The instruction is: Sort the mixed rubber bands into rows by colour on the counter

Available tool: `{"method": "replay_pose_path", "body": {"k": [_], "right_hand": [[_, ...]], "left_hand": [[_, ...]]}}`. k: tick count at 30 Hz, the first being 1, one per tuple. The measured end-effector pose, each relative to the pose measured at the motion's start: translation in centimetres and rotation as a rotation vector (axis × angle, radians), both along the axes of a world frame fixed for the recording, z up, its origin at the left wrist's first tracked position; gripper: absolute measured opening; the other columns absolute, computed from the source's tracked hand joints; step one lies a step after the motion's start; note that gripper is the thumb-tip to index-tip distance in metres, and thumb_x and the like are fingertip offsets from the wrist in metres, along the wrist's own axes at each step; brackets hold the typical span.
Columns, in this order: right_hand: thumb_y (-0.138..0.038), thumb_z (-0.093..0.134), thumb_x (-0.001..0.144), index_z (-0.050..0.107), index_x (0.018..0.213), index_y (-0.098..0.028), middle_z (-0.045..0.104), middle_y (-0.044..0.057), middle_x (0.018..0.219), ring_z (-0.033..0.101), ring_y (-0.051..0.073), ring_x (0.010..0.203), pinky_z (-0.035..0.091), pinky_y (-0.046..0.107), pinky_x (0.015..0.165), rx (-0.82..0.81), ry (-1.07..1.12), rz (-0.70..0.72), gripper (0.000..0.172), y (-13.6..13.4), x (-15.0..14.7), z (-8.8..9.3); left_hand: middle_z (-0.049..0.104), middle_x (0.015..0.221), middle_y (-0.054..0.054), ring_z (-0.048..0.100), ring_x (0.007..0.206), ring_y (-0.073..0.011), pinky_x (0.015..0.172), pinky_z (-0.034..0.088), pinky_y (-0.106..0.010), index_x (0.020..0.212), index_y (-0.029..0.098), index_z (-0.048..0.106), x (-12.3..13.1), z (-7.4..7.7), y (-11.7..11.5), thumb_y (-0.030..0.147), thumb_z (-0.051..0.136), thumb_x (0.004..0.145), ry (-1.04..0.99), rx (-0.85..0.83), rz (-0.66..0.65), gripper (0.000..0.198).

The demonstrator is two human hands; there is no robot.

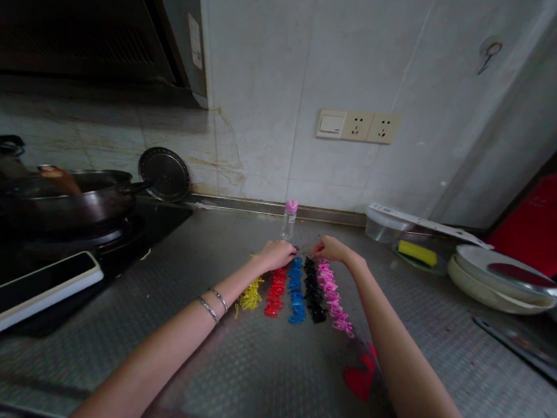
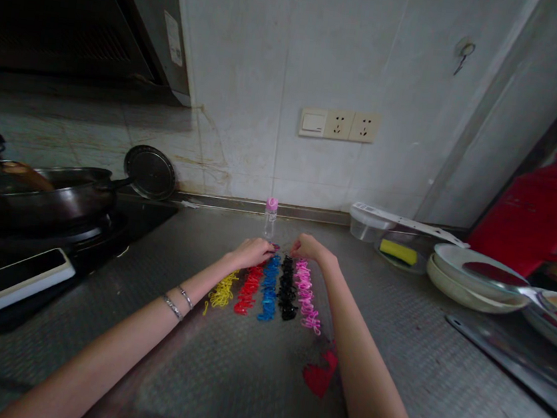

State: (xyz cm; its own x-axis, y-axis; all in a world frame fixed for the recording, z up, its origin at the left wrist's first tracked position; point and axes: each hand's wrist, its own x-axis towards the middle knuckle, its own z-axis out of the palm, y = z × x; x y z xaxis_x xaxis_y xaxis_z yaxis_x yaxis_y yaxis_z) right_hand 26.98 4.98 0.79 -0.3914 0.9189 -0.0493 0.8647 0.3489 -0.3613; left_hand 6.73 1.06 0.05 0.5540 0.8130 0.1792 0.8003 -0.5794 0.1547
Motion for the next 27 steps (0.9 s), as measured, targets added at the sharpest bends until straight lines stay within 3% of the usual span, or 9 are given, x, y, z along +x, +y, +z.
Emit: {"method": "replay_pose_path", "body": {"k": [9,15,21,27], "right_hand": [[-0.017,0.057,0.062,0.071,0.076,-0.013,0.067,0.003,0.067,0.058,0.012,0.059,0.038,0.016,0.049,0.034,-0.022,-0.011,0.020,-0.2,-0.3,0.3],[-0.018,0.054,0.067,0.070,0.081,-0.014,0.069,0.006,0.077,0.061,0.015,0.071,0.042,0.017,0.060,0.164,-0.021,-0.015,0.022,-0.4,-1.2,0.3],[-0.022,0.049,0.073,0.062,0.105,-0.017,0.065,0.008,0.094,0.059,0.017,0.085,0.041,0.021,0.074,0.281,-0.012,-0.002,0.035,-0.7,-3.1,-0.9],[-0.029,0.049,0.077,0.059,0.109,-0.023,0.063,0.007,0.098,0.055,0.018,0.094,0.037,0.023,0.082,0.311,-0.052,0.009,0.034,-1.1,-3.4,-1.6]], "left_hand": [[0.064,0.091,-0.008,0.058,0.085,-0.0216,0.072,0.042,-0.029,0.090,0.023,0.064,0.1,0.3,-0.3,0.032,0.044,0.080,0.001,-0.019,-0.023,0.024],[0.065,0.091,-0.007,0.058,0.082,-0.0181,0.070,0.042,-0.025,0.093,0.022,0.064,-0.2,0.9,0.1,0.033,0.040,0.082,-0.075,-0.036,-0.044,0.029],[0.066,0.085,-0.006,0.058,0.073,-0.0157,0.067,0.042,-0.024,0.091,0.019,0.066,-2.1,1.8,1.6,0.028,0.042,0.079,-0.171,0.036,0.064,0.028],[0.066,0.078,-0.006,0.057,0.069,-0.0141,0.066,0.041,-0.023,0.086,0.014,0.068,-4.1,2.3,2.8,0.023,0.044,0.074,-0.246,0.005,0.144,0.028]]}}
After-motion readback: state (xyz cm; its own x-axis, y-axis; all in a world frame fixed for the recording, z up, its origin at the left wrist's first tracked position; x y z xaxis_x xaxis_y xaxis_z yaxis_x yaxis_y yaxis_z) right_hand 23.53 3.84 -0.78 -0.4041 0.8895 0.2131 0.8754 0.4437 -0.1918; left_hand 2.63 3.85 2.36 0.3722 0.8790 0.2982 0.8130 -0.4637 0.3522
